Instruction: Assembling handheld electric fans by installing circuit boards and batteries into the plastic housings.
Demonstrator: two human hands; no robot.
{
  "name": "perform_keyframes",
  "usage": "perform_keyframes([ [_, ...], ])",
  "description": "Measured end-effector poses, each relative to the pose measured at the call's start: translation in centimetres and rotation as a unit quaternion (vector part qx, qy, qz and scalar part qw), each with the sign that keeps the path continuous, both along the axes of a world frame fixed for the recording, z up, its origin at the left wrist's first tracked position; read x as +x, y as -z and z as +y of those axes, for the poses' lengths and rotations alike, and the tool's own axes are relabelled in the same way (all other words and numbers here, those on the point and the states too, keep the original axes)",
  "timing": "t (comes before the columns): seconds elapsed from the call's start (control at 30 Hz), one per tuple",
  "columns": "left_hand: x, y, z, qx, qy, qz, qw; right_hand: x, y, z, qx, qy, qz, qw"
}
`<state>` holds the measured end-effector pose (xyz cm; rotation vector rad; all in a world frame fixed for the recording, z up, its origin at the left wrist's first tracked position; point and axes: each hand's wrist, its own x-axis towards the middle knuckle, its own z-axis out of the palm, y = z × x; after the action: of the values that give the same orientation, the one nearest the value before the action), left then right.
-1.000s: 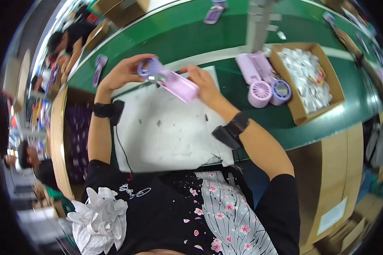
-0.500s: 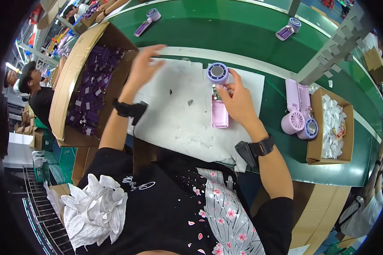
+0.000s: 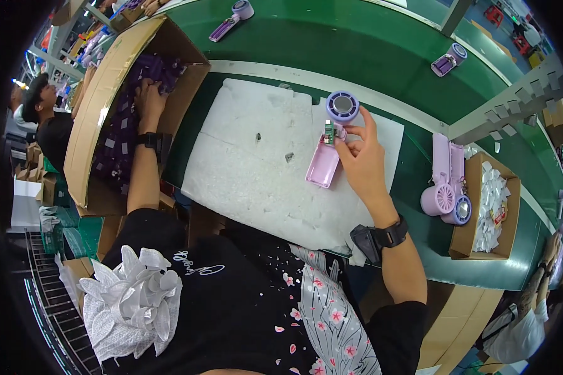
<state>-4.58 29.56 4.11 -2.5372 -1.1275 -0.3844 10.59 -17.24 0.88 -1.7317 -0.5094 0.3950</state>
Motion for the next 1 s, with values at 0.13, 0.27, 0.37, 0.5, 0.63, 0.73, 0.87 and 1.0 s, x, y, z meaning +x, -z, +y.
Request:
perform_keyframes([
  [0.13, -0.6, 0.6, 2.5, -0.011, 0.042, -0.002, 0.999, -0.4, 0.5, -0.2, 0.036, -0.006, 0.0, 0.999],
  [0.27, -1.3, 0.6, 3.9, -0.014, 0.07, -0.147, 0.987, -0.3, 0.3, -0.3, 0.024, -0.006, -0.033, 0.999],
  [0.37, -1.8, -0.6, 4.4, 0.024, 0.077, -0.193, 0.978, -0.5, 0.4, -0.2, 0.039, 0.029, -0.059, 0.997],
  [0.5, -1.4, -1.7, 1.4, -0.242, 0.112, -0.402, 0.876, -0.6, 0.1, -0.3, 0.033, 0.104, -0.161, 0.981],
  [0.63, 1.9, -3.7, -9.6, -0.578, 0.234, -0.501, 0.601, -0.9, 0.7, -1.7, 0.095, 0.054, -0.169, 0.979],
  [0.73, 3.7, -5.8, -17.6, -0.735, 0.261, -0.441, 0.443, -1.4, 0.2, -1.7, 0.096, 0.016, -0.169, 0.981],
  [0.87, 5.2, -4.6, -23.1, -0.864, 0.268, -0.311, 0.292, -2.0, -1.3, -0.2, 0.134, -0.014, -0.186, 0.973],
  [1.0, 6.7, -4.0, -26.9, -0.914, 0.221, -0.228, 0.252, -1.9, -1.4, -0.7, 0.145, -0.009, -0.294, 0.945],
])
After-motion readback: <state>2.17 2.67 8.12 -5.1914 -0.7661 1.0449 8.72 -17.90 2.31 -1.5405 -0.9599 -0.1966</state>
